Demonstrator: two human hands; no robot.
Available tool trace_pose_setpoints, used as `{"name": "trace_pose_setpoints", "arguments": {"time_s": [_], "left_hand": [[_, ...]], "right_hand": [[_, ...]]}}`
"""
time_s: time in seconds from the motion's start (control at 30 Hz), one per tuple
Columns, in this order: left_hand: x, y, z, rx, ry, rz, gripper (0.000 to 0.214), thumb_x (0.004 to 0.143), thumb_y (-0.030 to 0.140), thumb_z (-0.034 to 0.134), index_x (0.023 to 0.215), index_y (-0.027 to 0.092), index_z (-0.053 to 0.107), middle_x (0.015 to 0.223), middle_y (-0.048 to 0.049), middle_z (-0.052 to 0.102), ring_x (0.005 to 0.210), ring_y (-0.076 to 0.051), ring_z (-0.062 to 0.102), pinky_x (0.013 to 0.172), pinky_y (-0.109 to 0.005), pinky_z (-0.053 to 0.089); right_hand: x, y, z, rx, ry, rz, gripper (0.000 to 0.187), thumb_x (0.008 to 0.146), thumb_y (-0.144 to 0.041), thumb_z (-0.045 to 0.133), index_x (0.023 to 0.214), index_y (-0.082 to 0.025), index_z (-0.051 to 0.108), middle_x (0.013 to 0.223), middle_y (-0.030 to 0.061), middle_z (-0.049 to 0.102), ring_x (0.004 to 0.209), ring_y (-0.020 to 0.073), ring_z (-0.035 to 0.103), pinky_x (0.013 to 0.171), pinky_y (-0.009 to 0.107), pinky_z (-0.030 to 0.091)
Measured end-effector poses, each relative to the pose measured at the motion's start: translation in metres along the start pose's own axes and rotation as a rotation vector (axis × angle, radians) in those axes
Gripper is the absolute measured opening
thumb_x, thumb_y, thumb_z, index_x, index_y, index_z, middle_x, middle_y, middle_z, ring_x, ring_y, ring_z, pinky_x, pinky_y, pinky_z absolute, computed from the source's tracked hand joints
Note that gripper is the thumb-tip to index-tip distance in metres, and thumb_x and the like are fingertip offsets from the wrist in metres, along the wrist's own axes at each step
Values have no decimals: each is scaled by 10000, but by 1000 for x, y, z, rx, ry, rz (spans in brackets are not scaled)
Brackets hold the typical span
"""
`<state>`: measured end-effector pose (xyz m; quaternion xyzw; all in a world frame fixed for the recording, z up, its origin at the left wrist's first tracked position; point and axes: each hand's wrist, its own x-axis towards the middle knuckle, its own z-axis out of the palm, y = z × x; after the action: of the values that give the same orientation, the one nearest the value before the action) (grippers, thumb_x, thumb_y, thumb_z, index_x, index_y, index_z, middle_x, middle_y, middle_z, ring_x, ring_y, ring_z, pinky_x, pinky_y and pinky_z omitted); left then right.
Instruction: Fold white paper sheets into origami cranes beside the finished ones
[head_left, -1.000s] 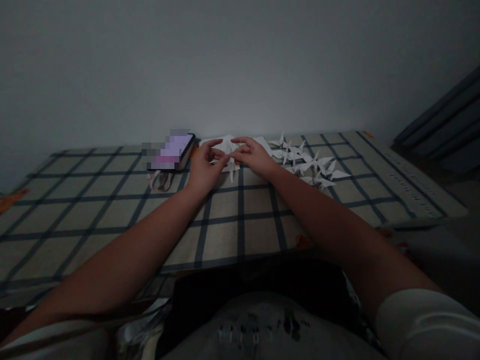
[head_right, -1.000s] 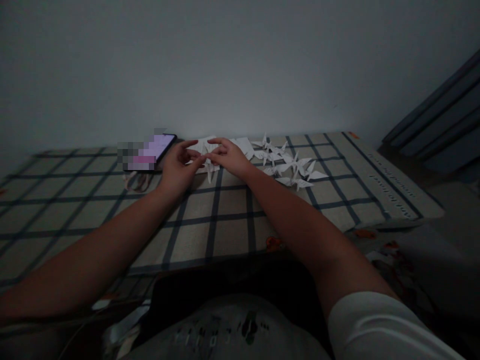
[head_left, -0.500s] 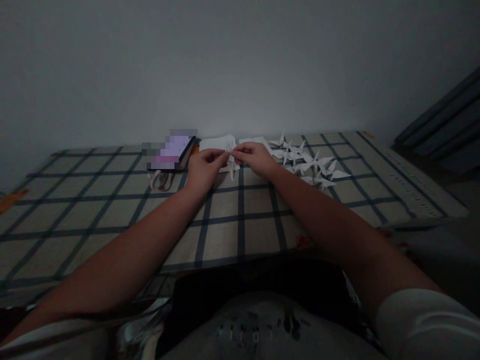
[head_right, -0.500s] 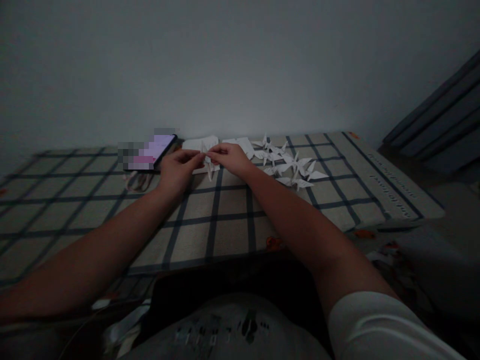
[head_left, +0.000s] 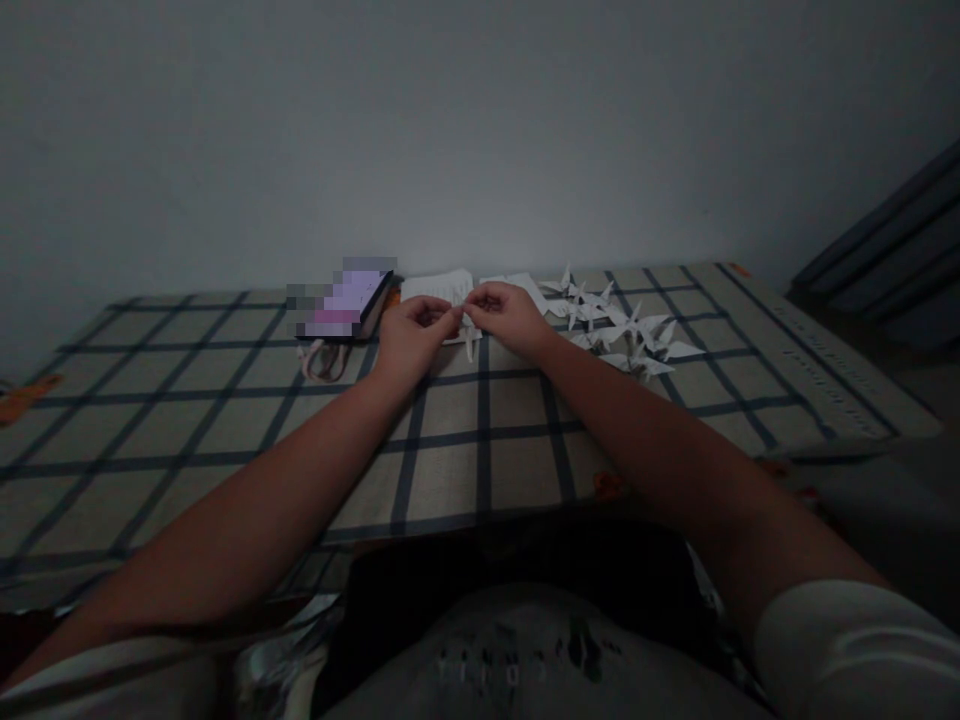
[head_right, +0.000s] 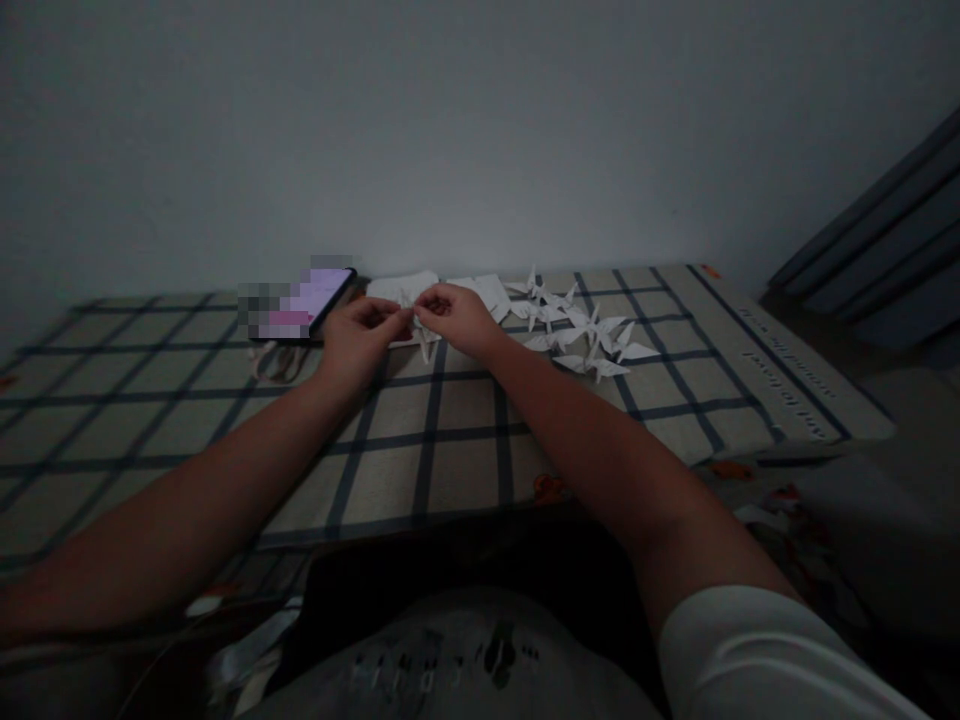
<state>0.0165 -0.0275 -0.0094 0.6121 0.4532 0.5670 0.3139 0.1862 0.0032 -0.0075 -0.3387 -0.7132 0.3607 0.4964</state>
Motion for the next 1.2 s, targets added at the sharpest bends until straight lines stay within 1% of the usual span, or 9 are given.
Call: {"name": "trace_pose_setpoints", "arguments": {"time_s": [0.2, 0.33, 0.47, 0.57, 0.7, 0.87, 1.0, 1.1, 1.2], "left_hand": [[0, 2, 0, -44, 62, 32, 181, 755, 330, 765, 788, 171, 686, 635, 3, 675, 593, -139, 674, 595, -244, 545], [1, -1, 1, -69, 63, 29, 206, 756, 350, 768, 806, 172, 680, 675, -3, 694, 626, -144, 698, 620, -250, 564], [2, -5, 2, -139, 11, -37, 240, 723, 341, 794, 821, 168, 660, 668, -4, 696, 637, -158, 715, 643, -270, 589], [2, -3, 2, -149, 24, -66, 235, 706, 311, 801, 793, 169, 636, 639, 4, 680, 621, -159, 712, 634, -271, 590], [1, 0, 3, -147, 62, -60, 232, 711, 305, 801, 773, 170, 622, 639, 8, 672, 625, -156, 709, 643, -278, 595], [-2, -1, 5, -196, 45, -27, 266, 733, 357, 802, 836, 173, 638, 729, -1, 702, 698, -150, 716, 736, -312, 618], [-3, 0, 5, -226, 27, -8, 312, 712, 369, 832, 863, 175, 641, 756, 0, 700, 724, -146, 710, 762, -311, 614], [-2, 1, 5, -229, 37, 0, 355, 681, 366, 864, 872, 177, 632, 774, 1, 694, 737, -141, 700, 774, -305, 608], [0, 0, 5, -232, 47, -22, 363, 682, 369, 861, 887, 179, 631, 785, -2, 690, 743, -139, 694, 784, -307, 606]], "right_hand": [[1, 6, 3, -11, 24, -49, 224, 813, -369, 712, 928, -177, 687, 864, 36, 708, 792, 146, 640, 770, 297, 517], [0, 4, 2, -76, 45, -98, 201, 826, -360, 699, 871, -165, 684, 843, 39, 704, 781, 148, 636, 767, 299, 511], [-2, -1, -2, -192, 49, -152, 167, 839, -322, 683, 852, -156, 693, 820, 40, 696, 758, 148, 613, 743, 293, 494], [-4, -5, -3, -270, 57, -207, 143, 847, -295, 683, 845, -154, 706, 814, 41, 691, 762, 148, 599, 745, 291, 481], [-5, -6, -1, -310, 62, -257, 118, 869, -265, 667, 844, -154, 702, 814, 39, 681, 764, 143, 599, 729, 284, 468], [-4, -5, -1, -315, 55, -305, 105, 872, -246, 672, 848, -153, 715, 816, 39, 680, 773, 144, 604, 734, 287, 472], [-4, -8, -3, -290, 26, -286, 104, 863, -205, 654, 879, -170, 750, 874, 50, 700, 848, 163, 628, 782, 301, 487], [-6, -14, -3, -270, 4, -236, 163, 864, -188, 625, 919, -208, 777, 950, 53, 715, 901, 172, 630, 822, 304, 495], [-7, -20, -2, -240, -21, -189, 201, 853, -167, 603, 902, -223, 790, 956, 55, 721, 925, 182, 632, 837, 309, 502]]}}
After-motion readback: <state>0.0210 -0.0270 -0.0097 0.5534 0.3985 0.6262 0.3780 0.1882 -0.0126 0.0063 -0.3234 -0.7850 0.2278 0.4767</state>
